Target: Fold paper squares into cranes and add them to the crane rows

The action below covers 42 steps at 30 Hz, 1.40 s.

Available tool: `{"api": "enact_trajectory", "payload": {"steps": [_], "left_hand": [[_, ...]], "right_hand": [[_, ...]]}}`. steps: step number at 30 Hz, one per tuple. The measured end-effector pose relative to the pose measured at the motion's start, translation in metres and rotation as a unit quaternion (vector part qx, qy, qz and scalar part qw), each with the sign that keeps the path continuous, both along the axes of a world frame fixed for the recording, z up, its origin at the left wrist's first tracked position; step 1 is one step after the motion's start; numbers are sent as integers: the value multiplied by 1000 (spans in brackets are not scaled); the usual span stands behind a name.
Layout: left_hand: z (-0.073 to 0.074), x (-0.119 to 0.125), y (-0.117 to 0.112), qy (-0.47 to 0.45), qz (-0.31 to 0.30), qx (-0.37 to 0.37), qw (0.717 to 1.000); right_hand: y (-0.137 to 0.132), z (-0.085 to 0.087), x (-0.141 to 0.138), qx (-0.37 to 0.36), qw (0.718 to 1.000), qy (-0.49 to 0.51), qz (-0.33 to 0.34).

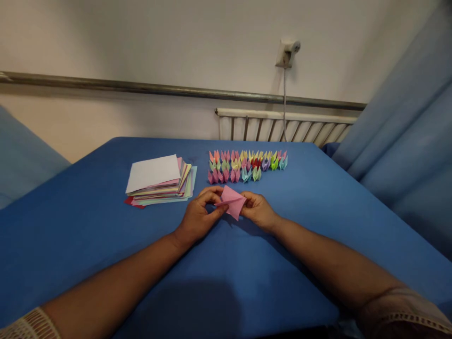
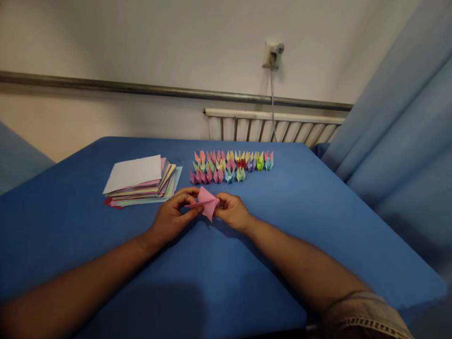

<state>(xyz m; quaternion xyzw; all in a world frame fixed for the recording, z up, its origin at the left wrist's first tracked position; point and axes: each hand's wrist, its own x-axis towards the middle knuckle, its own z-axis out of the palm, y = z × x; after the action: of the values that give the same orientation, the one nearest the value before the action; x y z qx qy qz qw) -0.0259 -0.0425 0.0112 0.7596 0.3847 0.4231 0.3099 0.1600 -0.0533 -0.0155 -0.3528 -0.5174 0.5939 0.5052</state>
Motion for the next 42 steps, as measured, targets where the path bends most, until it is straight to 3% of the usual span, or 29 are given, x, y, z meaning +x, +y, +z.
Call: {"api": "enact_trajectory", "payload": {"steps": [4, 9, 16, 22, 25, 28, 33, 42], "left_hand": [[5, -1, -5, 22, 2, 48, 999], [7, 0, -6, 14, 7, 35, 999], [0, 4, -4, -49, -12, -77, 996], [-4, 7, -3, -144, 0, -183, 973], [-2, 7, -4, -144, -7, -215, 966], [-3, 6, -2, -128, 4, -210, 969], [-6, 3, 7, -106, 46, -173, 978], [-10, -1, 11, -51, 51, -100, 992]], "right_hand": [[-3, 2, 4, 0, 1000, -11, 28], [-10, 7, 3, 12, 995, 51, 87], [-5, -1, -1, 18, 1000, -13, -19], [-3, -2, 1, 12, 999, -33, -38], [-2, 0, 3, 5, 998, -39, -57], [1, 0, 6, -12, 996, -59, -58], [2, -3, 6, -55, 992, -111, 10], [-1, -1, 3, -112, 990, -80, -17]]}}
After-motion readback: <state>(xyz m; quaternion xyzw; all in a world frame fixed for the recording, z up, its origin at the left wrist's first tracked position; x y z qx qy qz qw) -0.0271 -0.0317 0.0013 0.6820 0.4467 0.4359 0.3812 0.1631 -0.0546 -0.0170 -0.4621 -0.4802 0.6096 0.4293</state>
